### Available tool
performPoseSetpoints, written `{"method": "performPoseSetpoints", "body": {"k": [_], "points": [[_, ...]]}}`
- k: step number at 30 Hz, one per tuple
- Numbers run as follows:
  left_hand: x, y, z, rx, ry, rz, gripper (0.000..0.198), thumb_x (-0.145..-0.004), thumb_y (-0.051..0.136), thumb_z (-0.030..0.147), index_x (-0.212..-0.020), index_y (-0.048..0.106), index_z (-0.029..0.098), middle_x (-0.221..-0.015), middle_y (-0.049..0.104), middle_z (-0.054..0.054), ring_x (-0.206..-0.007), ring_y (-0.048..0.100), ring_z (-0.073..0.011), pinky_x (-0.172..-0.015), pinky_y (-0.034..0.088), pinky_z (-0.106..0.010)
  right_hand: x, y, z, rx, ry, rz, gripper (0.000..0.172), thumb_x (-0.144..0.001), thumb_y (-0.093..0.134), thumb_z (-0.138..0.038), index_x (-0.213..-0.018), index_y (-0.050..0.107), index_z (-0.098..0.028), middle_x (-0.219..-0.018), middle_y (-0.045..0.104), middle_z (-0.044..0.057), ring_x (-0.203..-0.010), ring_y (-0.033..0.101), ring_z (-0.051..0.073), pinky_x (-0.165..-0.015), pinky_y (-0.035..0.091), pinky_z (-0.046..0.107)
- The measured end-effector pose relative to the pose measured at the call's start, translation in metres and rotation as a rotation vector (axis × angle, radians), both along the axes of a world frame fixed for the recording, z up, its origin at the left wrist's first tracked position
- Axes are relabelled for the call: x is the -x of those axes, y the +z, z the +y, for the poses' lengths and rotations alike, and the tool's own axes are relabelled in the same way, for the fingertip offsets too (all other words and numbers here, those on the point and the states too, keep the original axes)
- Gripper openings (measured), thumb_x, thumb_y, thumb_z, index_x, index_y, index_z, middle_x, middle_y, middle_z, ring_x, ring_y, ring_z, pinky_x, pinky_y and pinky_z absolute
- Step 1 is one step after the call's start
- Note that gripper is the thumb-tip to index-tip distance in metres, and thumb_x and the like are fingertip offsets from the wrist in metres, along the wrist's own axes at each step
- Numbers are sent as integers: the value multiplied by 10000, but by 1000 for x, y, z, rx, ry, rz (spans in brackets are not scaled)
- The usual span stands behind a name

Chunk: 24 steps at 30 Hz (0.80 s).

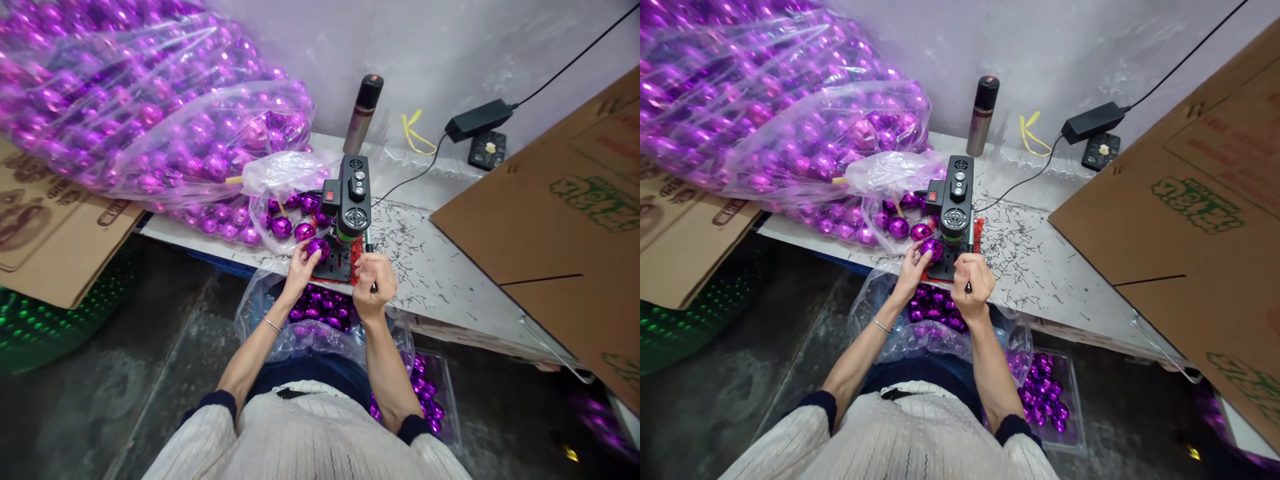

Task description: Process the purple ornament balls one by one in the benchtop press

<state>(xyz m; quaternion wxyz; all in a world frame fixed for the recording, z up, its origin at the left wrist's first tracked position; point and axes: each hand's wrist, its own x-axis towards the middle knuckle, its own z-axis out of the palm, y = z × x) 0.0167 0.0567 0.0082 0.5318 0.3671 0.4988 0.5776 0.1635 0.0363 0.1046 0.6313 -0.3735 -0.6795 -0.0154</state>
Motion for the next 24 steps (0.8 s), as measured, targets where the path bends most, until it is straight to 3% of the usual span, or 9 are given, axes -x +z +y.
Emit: {"method": "performPoseSetpoints", "body": {"k": [9,16,24], "points": [[-14,-17,12,-233,9,422,578,-869,761,471,-1324,539,193,-1319,668,-143,-1235,655,-282,-1115,488,-477,0,27,10,55,-48,45,313,-1005,455,-195,-697,504,-217,-637,539,-19,-612,547,109,-601,417,275],[-12,-19,16,-405,-79,770,653,-876,758,487,-1406,537,176,-1322,686,-167,-1246,651,-319,-1080,499,-481,1,27,9,56,-39,52,290,-996,467,-184,-711,508,-216,-648,536,-16,-630,543,111,-603,408,274],[-12,-21,12,-398,-108,715,652,-890,729,520,-1430,534,212,-1349,675,-149,-1258,641,-307,-1093,488,-468,-2,23,7,50,-45,12,284,-995,461,-190,-719,525,-218,-647,552,-8,-614,546,120,-598,421,286]]}}
